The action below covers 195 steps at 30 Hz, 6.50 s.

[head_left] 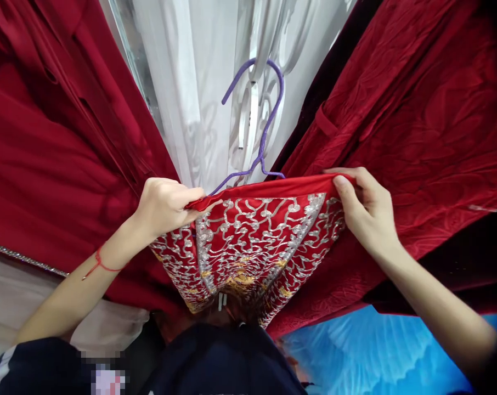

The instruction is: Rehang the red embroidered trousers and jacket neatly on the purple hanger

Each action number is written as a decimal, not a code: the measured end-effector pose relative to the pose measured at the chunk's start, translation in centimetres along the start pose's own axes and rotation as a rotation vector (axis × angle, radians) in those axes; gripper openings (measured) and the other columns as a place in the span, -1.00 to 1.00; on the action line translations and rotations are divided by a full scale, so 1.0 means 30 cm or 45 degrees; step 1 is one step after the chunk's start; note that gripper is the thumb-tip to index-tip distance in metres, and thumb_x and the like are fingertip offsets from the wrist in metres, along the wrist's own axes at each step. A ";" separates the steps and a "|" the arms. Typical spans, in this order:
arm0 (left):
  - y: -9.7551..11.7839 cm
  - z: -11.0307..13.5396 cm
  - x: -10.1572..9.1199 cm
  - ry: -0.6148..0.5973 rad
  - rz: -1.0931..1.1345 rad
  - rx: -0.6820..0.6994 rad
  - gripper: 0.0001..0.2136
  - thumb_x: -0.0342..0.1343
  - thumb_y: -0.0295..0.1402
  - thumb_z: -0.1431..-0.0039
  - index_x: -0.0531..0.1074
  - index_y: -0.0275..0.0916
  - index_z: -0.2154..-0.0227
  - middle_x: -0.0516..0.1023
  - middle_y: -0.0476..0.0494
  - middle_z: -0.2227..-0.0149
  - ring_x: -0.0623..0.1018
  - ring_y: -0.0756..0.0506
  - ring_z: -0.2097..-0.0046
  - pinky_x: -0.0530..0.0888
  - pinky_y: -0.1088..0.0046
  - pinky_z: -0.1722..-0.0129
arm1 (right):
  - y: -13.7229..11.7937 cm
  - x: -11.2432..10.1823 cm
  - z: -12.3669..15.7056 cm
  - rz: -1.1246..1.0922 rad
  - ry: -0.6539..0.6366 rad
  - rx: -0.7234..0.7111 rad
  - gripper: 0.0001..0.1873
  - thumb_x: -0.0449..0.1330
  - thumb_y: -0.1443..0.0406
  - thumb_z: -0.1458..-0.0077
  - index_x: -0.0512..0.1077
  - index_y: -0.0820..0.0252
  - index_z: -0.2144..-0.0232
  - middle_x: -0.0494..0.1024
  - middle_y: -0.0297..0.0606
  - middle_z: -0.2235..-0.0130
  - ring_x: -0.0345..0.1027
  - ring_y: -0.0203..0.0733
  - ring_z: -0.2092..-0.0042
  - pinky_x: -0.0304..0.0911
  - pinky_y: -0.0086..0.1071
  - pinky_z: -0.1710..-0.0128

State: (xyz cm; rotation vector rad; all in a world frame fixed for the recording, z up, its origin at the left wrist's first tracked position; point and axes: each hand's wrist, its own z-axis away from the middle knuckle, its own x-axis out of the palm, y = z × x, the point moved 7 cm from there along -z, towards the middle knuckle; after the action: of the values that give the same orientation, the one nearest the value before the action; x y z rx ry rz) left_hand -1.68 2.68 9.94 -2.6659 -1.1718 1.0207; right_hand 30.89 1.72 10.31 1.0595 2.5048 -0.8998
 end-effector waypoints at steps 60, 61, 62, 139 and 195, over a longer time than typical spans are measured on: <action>-0.012 0.089 0.094 -0.216 0.242 -0.526 -0.60 0.05 -0.08 -0.30 0.48 -0.22 0.55 0.29 -0.01 0.68 0.37 -0.04 0.53 0.20 0.40 0.40 | -0.309 0.844 0.691 -0.793 -0.285 1.014 -0.79 0.15 0.20 -0.12 0.38 0.19 0.48 0.34 -0.45 0.56 0.15 -0.38 0.54 0.07 -0.48 0.50; -0.011 0.089 0.096 -0.220 0.238 -0.525 -0.61 0.05 -0.09 -0.30 0.49 -0.22 0.54 0.30 -0.01 0.67 0.37 -0.04 0.53 0.20 0.40 0.40 | -0.316 0.840 0.692 -0.868 -0.267 1.049 -0.78 0.16 0.18 -0.12 0.37 0.19 0.47 0.34 -0.45 0.56 0.15 -0.39 0.55 0.08 -0.48 0.51; -0.009 0.088 0.097 -0.223 0.238 -0.523 -0.62 0.06 -0.10 -0.30 0.49 -0.22 0.53 0.30 -0.01 0.67 0.38 -0.04 0.53 0.20 0.40 0.40 | -0.325 0.836 0.692 -0.936 -0.244 1.083 -0.77 0.16 0.16 -0.14 0.36 0.18 0.47 0.34 -0.45 0.57 0.16 -0.38 0.56 0.09 -0.48 0.52; 0.360 0.812 0.215 0.270 0.088 -1.145 -0.59 0.37 -0.17 0.00 0.33 -0.21 0.19 0.46 -0.20 0.18 0.53 -0.17 0.12 0.48 0.26 0.08 | -0.190 0.324 0.074 0.518 0.412 -0.156 -0.52 -0.20 0.19 -0.40 0.38 0.11 -0.15 0.48 -0.03 -0.14 0.49 -0.07 -0.02 0.43 -0.23 0.11; 0.302 0.883 0.275 -0.041 0.252 -1.360 -0.74 0.20 -0.13 -0.18 0.44 -0.22 0.22 0.61 -0.08 0.37 0.58 -0.04 0.42 0.36 0.53 0.41 | -0.328 0.894 0.738 -0.446 -0.573 0.881 -0.79 0.05 0.22 -0.17 0.35 0.15 0.47 0.33 -0.44 0.60 0.18 -0.34 0.55 0.07 -0.46 0.47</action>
State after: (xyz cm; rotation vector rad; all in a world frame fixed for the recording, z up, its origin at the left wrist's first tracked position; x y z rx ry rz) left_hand -7.52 -3.56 -17.97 -3.5854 -1.8838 0.4846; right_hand 5.43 -3.02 -14.90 0.4679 2.0495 -1.9470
